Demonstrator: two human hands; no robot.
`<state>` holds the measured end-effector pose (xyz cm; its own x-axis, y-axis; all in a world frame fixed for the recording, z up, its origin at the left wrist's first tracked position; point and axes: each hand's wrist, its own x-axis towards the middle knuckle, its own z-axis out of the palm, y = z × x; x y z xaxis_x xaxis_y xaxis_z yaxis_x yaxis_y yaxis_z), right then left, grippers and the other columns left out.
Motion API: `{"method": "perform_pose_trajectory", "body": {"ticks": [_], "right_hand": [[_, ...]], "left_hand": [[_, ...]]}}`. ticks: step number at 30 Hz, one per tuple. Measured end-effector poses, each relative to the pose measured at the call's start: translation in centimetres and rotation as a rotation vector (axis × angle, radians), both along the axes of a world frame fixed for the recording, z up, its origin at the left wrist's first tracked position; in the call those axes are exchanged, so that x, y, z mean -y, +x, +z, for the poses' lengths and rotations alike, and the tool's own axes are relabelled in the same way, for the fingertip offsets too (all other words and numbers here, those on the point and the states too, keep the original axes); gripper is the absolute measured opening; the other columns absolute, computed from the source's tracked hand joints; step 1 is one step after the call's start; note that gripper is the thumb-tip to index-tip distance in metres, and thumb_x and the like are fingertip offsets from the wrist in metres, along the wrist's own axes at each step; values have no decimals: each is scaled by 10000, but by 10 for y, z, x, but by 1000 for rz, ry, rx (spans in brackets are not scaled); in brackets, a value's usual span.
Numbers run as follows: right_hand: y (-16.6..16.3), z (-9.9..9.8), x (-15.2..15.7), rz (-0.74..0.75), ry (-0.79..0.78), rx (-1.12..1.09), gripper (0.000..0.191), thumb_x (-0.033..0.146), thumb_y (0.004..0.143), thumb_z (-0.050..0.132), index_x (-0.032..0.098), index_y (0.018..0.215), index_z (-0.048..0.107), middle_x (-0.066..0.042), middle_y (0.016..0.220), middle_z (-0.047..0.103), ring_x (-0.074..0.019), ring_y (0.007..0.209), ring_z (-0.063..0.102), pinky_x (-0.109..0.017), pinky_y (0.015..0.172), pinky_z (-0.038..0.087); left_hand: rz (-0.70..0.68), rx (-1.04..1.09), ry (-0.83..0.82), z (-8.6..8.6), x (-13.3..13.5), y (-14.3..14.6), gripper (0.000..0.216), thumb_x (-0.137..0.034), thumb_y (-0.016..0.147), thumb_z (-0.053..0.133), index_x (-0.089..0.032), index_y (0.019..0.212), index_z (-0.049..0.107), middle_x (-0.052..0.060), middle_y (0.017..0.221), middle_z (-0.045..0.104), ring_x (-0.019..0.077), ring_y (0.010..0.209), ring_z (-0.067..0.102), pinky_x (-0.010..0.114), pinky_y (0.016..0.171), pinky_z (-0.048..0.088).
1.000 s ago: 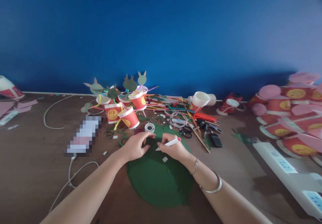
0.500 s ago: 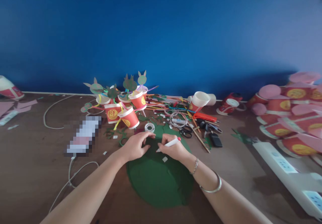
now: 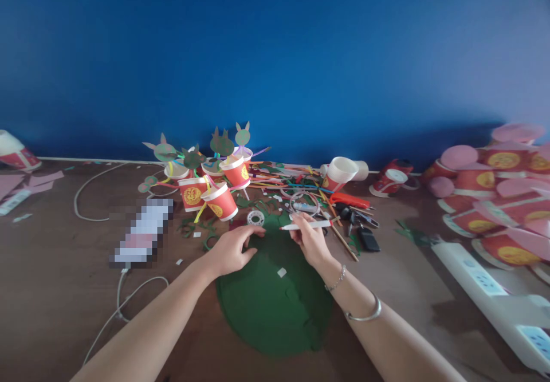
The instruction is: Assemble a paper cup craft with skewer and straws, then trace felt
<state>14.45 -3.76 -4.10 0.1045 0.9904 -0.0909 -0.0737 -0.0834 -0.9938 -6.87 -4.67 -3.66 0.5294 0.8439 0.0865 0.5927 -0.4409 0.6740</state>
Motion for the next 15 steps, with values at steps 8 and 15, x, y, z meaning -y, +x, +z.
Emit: {"method": "perform_pose_trajectory", "body": {"ticks": [8, 15], "right_hand": [[0, 2, 4, 122, 60, 160, 272, 365, 700, 614, 215, 619, 402, 80, 465, 412, -68, 406, 349, -198, 402, 260], [-5, -4, 9, 270, 133, 515, 236, 307, 725, 591, 209, 588, 426, 55, 466, 476, -96, 445, 440, -207, 436, 310]], "left_hand": [[-9, -43, 93, 5, 4, 5, 209, -118, 793, 493, -216, 951, 588, 28, 983, 625, 140, 732, 584, 250, 688, 454], [85, -167, 82, 9, 2, 5, 110, -189, 782, 545, -209, 871, 605, -8, 743, 591, 143, 655, 570, 240, 592, 396]]}}
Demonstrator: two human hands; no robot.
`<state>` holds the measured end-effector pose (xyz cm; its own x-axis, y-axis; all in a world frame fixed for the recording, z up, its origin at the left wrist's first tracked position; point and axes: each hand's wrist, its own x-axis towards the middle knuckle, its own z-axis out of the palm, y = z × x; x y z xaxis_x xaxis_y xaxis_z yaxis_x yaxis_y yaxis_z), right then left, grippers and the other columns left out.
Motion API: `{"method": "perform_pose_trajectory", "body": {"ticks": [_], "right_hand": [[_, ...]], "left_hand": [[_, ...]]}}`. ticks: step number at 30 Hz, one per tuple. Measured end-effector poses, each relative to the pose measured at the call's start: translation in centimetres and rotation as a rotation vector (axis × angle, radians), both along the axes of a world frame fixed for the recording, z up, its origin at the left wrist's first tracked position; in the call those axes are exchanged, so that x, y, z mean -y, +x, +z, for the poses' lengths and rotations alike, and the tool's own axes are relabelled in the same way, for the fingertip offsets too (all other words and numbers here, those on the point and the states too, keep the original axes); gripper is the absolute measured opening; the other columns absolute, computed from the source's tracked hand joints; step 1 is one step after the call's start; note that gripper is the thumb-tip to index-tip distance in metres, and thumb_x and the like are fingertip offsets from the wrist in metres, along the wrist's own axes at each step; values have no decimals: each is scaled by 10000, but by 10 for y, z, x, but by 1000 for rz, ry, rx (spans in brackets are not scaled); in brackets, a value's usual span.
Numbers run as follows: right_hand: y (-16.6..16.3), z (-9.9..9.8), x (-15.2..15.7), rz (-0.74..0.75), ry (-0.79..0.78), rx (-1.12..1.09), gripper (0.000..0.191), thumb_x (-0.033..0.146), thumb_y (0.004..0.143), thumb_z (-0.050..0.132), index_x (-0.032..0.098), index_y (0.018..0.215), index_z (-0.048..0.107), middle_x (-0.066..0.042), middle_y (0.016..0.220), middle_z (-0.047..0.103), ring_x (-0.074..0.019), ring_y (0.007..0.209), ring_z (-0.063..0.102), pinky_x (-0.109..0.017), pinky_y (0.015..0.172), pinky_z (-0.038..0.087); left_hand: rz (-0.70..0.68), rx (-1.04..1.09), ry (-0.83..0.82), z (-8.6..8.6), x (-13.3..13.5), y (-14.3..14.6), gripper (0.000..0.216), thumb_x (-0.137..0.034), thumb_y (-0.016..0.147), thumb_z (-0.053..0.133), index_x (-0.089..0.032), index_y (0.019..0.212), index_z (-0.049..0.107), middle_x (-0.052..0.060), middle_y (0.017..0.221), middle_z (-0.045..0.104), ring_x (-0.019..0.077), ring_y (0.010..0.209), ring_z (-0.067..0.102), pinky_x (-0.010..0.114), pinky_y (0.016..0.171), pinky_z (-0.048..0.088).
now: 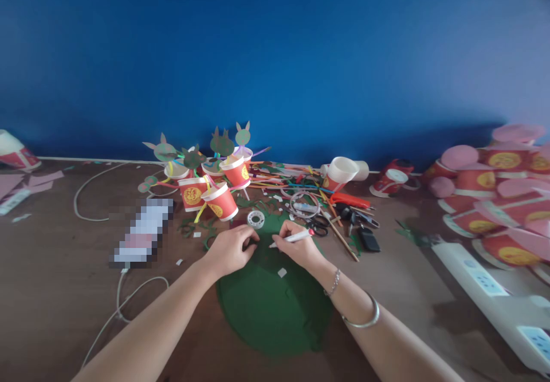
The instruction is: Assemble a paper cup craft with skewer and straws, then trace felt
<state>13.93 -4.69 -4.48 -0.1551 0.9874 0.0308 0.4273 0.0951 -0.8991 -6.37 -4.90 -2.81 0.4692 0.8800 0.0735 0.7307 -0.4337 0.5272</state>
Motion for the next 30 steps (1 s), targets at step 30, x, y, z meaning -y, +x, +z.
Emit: {"method": "perform_pose_trajectory", "body": {"ticks": [30], "right_hand": [[-2, -2, 0, -32, 71, 113, 247, 266, 715, 564, 214, 545, 393, 55, 493, 449, -100, 484, 401, -213, 460, 302]], "left_hand": [[31, -50, -59, 1, -1, 0, 121, -238, 790, 547, -216, 862, 641, -58, 508, 477, 113, 503, 492, 219, 507, 293]]}}
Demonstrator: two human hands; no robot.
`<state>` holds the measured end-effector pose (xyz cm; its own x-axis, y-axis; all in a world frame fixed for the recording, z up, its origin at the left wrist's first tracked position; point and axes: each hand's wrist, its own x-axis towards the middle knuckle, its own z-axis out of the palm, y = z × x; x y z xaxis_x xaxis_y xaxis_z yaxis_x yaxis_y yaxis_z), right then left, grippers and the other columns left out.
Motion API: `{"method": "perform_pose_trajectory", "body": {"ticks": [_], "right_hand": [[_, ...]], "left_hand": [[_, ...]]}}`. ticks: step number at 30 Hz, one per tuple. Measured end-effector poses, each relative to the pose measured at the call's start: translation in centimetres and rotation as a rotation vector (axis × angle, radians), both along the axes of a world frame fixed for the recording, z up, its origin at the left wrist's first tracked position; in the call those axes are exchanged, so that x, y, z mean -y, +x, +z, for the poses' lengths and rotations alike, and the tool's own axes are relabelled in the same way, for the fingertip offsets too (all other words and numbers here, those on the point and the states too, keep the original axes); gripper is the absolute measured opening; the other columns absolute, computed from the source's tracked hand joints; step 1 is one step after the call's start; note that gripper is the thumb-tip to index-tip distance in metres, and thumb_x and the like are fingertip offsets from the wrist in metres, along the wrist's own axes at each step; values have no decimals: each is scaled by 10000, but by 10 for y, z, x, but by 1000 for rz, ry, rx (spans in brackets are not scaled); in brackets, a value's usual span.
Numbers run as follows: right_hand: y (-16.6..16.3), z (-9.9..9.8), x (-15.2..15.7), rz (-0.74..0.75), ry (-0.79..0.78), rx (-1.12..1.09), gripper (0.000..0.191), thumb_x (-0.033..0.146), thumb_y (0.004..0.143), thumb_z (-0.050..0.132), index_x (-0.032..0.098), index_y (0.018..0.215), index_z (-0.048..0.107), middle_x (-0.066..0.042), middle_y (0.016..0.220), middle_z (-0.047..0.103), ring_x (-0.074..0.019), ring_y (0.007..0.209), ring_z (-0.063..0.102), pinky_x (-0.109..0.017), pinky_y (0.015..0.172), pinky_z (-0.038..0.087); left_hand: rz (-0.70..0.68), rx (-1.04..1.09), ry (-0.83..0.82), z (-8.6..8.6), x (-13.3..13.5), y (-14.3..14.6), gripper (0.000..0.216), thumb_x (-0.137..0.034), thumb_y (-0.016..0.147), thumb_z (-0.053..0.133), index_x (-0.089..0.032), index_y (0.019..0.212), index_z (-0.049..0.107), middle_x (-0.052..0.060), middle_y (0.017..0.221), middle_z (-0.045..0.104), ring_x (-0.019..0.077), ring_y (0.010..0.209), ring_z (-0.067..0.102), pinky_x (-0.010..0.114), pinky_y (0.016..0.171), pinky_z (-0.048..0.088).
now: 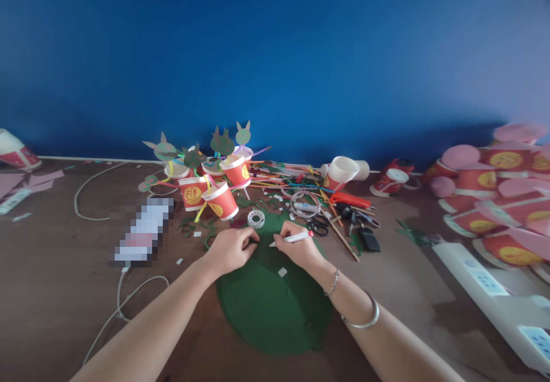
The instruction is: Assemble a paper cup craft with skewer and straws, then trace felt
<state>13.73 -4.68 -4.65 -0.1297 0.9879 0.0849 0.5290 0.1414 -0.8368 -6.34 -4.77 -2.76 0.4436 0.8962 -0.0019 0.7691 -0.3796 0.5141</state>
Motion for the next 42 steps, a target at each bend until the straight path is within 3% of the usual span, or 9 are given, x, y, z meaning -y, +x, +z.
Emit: {"method": "perform_pose_trajectory", "body": {"ticks": [17, 42], "right_hand": [[0, -2, -1, -38, -57, -23, 211, 248, 686, 534, 219, 541, 384, 59, 455, 438, -98, 448, 405, -212, 438, 294], [0, 1, 0, -40, -8, 25, 217, 248, 678, 516, 213, 529, 362, 60, 481, 406, -93, 475, 388, -207, 451, 291]], "left_hand": [[6, 9, -24, 1, 0, 0, 114, -241, 794, 547, -220, 860, 638, -57, 515, 477, 115, 500, 480, 222, 519, 283], [7, 14, -25, -1, -1, 0, 114, -239, 791, 547, -217, 860, 635, -64, 504, 465, 107, 486, 464, 219, 518, 278]]}}
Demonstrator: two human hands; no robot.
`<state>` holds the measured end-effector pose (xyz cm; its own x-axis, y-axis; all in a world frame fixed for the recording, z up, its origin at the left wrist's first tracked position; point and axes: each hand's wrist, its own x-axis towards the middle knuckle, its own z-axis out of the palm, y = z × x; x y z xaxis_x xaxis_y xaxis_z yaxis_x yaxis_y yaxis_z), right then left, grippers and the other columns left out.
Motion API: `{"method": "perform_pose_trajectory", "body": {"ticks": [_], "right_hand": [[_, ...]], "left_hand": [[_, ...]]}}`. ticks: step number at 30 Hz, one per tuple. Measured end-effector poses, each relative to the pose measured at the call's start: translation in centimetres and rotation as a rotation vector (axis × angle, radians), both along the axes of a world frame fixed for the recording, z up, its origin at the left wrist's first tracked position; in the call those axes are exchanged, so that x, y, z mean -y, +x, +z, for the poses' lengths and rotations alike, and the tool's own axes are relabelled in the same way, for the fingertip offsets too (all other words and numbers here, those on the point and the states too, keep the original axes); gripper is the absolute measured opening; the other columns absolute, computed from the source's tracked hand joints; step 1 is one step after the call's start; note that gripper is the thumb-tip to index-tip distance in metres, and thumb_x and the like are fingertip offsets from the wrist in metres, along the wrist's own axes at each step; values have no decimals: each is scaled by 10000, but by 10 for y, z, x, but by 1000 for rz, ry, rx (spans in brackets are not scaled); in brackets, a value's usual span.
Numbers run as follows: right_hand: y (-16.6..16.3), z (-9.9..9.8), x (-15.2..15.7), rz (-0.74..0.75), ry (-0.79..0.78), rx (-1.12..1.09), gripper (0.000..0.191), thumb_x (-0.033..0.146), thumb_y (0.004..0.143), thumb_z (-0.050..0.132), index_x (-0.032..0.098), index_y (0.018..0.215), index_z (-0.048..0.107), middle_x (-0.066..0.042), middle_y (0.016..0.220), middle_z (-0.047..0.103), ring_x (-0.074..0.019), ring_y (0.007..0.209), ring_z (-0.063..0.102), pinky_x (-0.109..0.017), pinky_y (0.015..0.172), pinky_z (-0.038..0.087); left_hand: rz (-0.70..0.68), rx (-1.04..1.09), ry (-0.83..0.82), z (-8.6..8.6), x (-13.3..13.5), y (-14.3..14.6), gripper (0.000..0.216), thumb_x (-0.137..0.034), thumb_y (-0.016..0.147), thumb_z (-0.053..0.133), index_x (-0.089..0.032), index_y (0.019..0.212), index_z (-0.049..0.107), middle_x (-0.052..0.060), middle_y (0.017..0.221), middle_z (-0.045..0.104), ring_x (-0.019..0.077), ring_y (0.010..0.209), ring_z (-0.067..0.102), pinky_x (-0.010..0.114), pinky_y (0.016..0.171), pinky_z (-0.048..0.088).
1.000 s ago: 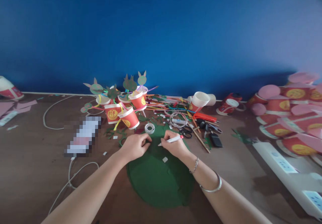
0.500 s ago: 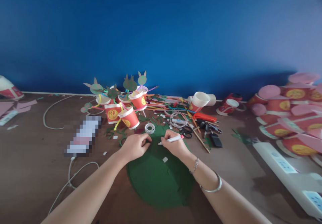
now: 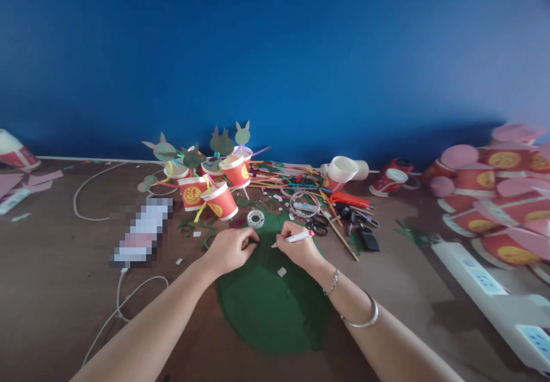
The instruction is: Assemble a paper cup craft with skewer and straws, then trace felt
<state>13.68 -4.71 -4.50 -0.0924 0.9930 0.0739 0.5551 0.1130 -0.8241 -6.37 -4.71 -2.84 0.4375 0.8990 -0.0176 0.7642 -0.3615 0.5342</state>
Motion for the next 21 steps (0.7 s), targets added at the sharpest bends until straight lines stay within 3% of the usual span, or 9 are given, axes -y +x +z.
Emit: {"method": "perform_pose_trajectory", "body": {"ticks": [21], "right_hand": [[0, -2, 0, 8, -31, -31, 220, 253, 688, 536, 214, 535, 382, 57, 472, 433, -93, 456, 395, -208, 436, 285]], "left_hand": [[0, -11, 4, 0, -1, 0, 122, -245, 792, 547, -220, 866, 641, -52, 523, 501, 117, 509, 492, 223, 521, 282]]}}
